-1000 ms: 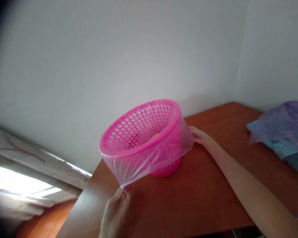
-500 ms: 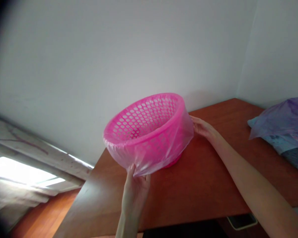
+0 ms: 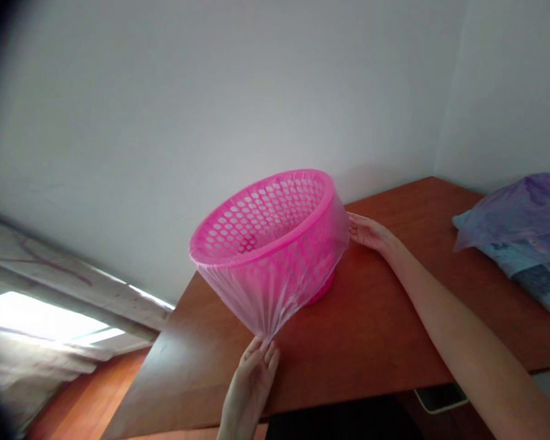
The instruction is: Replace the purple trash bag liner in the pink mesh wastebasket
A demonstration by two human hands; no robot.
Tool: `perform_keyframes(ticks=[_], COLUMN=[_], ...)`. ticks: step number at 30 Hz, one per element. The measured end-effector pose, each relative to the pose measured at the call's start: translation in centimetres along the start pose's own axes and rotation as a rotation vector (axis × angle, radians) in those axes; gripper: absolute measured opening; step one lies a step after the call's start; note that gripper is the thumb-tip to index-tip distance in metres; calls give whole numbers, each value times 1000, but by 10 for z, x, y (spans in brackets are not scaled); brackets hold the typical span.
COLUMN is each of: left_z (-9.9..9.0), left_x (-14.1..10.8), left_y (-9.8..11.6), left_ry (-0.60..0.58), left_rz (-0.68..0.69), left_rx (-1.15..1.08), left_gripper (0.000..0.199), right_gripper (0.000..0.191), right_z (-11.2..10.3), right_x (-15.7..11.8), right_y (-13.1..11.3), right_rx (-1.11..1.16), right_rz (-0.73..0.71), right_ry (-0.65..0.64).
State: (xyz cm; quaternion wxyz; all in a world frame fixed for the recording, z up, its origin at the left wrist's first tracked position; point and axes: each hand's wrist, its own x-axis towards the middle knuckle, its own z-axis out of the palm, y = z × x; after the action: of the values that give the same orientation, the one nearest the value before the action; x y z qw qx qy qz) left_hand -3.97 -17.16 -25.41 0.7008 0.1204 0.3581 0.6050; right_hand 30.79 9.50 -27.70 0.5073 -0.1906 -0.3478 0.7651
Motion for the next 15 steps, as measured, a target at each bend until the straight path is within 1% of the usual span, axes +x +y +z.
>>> perform_keyframes(ticks=[2, 3, 5, 6, 7, 9, 11, 13, 15], left_z=[3, 8, 29, 42, 56, 81, 95, 94, 84], left_x=[-1, -2, -2, -2, -1, 3, 7, 11, 13], left_y=[-4, -8, -18, -22, -27, -33, -37, -41, -45], left_ry=[-63, -118, -227, -256, -260, -197, -113, -66, -56], left_rz=[10, -3, -55, -77, -85, -34, 24, 0, -65], left_rx=[-69, -101, -136, -145, -155, -196, -243, -264, -254], left_gripper=[27, 28, 33, 34, 34, 24, 13, 12, 13], right_gripper=[28, 30, 30, 28, 26, 28, 29, 30, 31], right_z=[3, 5, 9, 11, 13, 16, 17, 16, 14], right_x=[0, 0, 0, 0, 0, 0, 0, 0, 0], right_y=[-1, 0, 2, 3, 5, 8, 9, 9, 7], right_rx=[40, 44, 6, -26, -58, -108, -130, -141, -161], right_rz=[26, 30, 6, -12, -30, -43, -39, -32, -11], right_ry=[14, 15, 8, 4, -3, -18, -13, -5, -30])
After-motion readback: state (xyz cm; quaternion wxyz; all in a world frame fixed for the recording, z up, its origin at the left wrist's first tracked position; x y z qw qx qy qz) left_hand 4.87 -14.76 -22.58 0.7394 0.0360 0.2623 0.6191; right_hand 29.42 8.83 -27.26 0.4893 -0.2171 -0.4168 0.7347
